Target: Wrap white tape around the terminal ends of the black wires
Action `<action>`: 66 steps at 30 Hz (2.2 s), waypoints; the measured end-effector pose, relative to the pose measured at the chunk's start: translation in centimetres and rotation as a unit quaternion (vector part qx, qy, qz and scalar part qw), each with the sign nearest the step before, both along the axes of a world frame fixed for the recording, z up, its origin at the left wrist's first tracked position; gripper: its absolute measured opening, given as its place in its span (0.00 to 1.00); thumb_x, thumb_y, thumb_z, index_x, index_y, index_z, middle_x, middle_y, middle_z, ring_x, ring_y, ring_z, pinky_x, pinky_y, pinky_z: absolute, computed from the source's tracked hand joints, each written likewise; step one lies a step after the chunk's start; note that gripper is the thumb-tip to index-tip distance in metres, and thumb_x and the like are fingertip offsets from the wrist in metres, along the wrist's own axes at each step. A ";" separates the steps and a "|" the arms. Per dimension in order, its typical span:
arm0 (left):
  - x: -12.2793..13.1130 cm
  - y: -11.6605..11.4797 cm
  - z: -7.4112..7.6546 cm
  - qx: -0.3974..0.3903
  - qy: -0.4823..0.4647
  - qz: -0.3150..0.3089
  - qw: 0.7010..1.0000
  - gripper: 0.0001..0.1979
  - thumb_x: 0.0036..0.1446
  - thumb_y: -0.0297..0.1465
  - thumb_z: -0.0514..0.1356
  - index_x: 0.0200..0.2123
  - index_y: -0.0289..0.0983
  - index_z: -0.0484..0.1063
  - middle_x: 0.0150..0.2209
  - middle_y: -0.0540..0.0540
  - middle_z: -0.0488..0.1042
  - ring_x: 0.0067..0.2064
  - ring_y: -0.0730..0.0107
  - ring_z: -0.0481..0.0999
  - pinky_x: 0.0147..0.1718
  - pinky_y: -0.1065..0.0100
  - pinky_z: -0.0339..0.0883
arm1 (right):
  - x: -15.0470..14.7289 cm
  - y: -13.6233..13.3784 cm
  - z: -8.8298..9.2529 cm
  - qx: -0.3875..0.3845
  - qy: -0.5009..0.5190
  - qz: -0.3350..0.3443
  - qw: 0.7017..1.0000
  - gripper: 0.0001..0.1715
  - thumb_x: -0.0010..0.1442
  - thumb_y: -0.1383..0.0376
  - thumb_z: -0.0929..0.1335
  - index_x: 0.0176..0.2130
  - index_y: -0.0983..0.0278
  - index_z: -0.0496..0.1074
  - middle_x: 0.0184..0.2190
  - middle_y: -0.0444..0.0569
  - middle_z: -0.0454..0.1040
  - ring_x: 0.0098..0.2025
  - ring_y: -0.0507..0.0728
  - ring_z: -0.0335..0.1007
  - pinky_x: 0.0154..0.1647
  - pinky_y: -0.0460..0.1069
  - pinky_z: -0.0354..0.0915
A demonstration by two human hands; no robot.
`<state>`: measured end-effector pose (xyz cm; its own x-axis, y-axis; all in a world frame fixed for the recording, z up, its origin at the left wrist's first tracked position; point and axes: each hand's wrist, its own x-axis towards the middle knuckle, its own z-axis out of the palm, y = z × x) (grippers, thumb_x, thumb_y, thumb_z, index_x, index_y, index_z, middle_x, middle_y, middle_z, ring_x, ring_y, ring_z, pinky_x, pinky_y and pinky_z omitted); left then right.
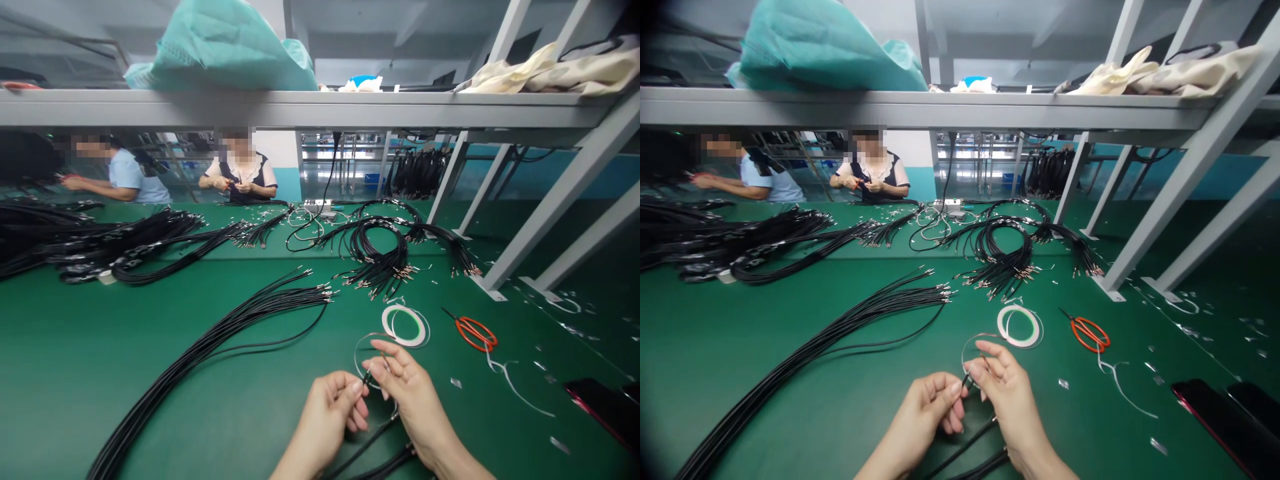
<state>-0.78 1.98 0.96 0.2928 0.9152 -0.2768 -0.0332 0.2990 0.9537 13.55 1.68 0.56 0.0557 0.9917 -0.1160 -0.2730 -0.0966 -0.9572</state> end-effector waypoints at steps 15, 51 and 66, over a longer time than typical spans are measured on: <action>0.2 -0.3 -0.9 0.044 0.017 0.034 0.998 0.17 0.53 0.42 0.61 0.29 0.32 0.71 0.24 0.46 0.74 0.23 0.74 0.72 0.23 0.73 0.64 | -0.5 -0.5 0.0 -0.015 0.016 0.024 0.999 0.28 0.49 0.59 0.75 0.46 0.64 0.65 0.29 0.45 0.74 0.28 0.52 0.67 0.27 0.45 0.60; 0.3 -1.4 -0.4 0.403 0.241 0.120 0.875 0.07 0.58 0.27 0.56 0.38 0.40 0.73 0.34 0.49 0.78 0.33 0.70 0.79 0.33 0.73 0.73 | -0.7 -1.4 0.1 -0.020 0.027 0.008 0.999 0.16 0.52 0.56 0.73 0.25 0.66 0.68 0.35 0.50 0.73 0.36 0.57 0.73 0.42 0.53 0.69; 0.3 -1.4 0.4 0.397 0.240 0.086 0.882 0.12 0.59 0.27 0.55 0.43 0.43 0.76 0.34 0.47 0.78 0.35 0.67 0.78 0.35 0.71 0.71 | -1.0 -1.5 0.4 -0.016 0.050 0.009 0.999 0.14 0.54 0.58 0.72 0.26 0.65 0.68 0.33 0.48 0.74 0.36 0.56 0.72 0.44 0.53 0.68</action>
